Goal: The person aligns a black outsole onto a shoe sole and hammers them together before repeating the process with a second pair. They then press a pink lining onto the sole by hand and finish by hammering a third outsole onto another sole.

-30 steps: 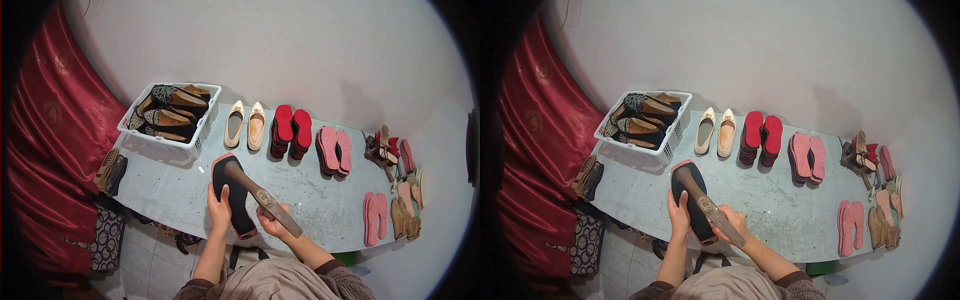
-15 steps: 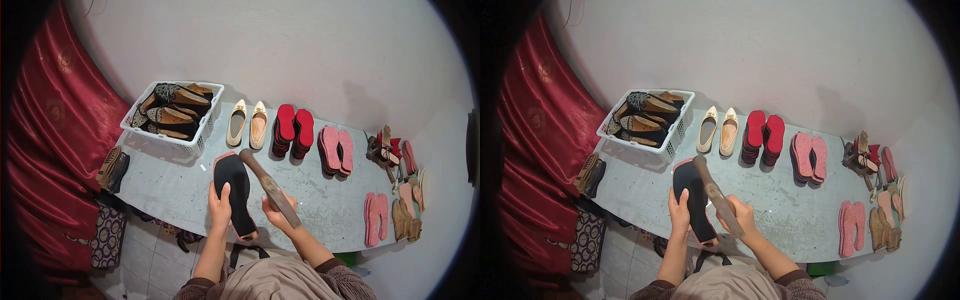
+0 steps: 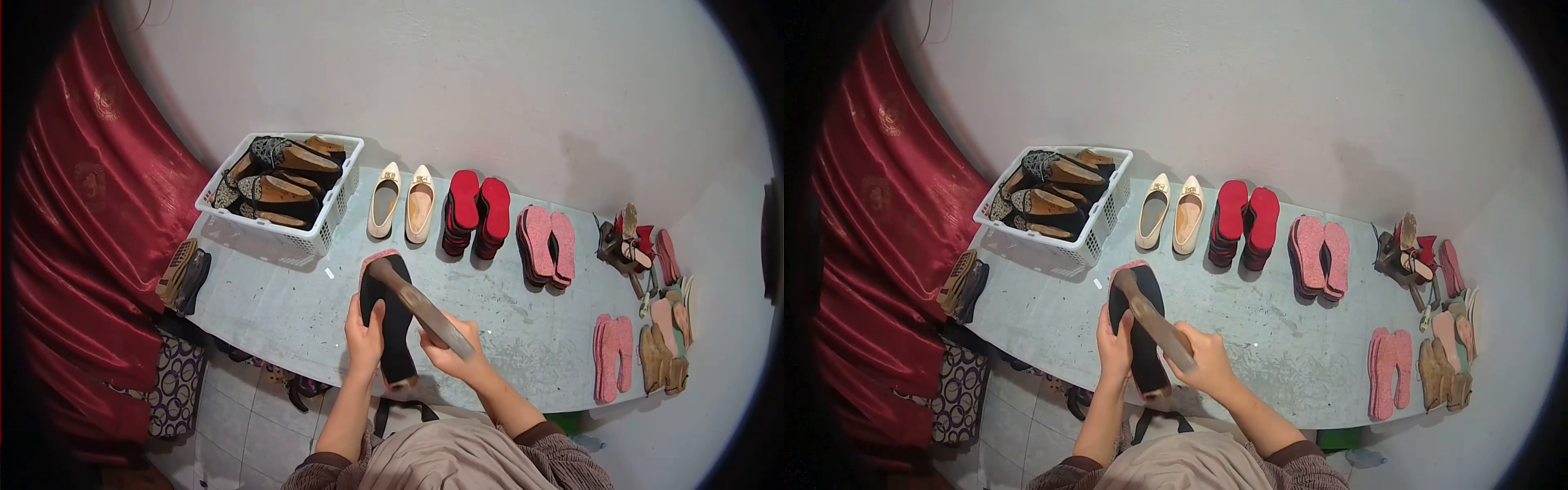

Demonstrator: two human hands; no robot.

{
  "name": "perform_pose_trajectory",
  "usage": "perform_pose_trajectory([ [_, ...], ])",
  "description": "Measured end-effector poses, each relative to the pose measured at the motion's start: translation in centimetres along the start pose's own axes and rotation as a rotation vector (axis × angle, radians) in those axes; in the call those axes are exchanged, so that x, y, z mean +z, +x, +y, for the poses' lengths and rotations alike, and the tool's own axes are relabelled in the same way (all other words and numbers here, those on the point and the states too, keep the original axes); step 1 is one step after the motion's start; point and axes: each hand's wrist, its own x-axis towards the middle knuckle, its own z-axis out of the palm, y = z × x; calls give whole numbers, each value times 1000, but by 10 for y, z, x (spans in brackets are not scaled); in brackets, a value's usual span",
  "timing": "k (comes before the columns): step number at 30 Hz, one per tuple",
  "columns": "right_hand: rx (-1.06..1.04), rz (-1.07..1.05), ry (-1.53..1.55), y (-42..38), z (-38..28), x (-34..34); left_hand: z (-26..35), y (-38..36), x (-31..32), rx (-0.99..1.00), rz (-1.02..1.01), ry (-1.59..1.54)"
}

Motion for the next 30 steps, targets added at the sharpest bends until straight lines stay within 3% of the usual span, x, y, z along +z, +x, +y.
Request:
perform_pose_trajectory([
  [4, -17, -26, -144, -5, 19, 9, 5, 0, -4, 6, -30, -75],
  [6, -14, -2, -112, -2, 10, 3, 9, 1, -3, -100, -39, -109],
  [11, -3, 137, -23, -6, 27, 8, 8, -1, -4, -30, -19, -56],
  [14, 96, 65, -62, 2, 11, -3, -4, 1, -7, -49, -55, -45],
  [18, 9, 207, 25, -9, 14, 6, 1, 2, -3, 11, -65, 15],
  [19, 3, 116, -119, -8, 6, -1, 5, -3, -1, -1, -64, 18],
  [22, 91, 14, -15, -1, 3, -3, 8, -4, 3, -12, -129, -26],
  [26, -63, 99, -54, -8, 20, 8, 6, 3, 0, 17, -118, 22],
  [28, -31, 101, 27, -4, 14, 6, 7, 2, 0, -6, -127, 34],
  [30, 86, -41, -14, 1, 2, -3, 8, 3, 1, -44, -95, -99],
])
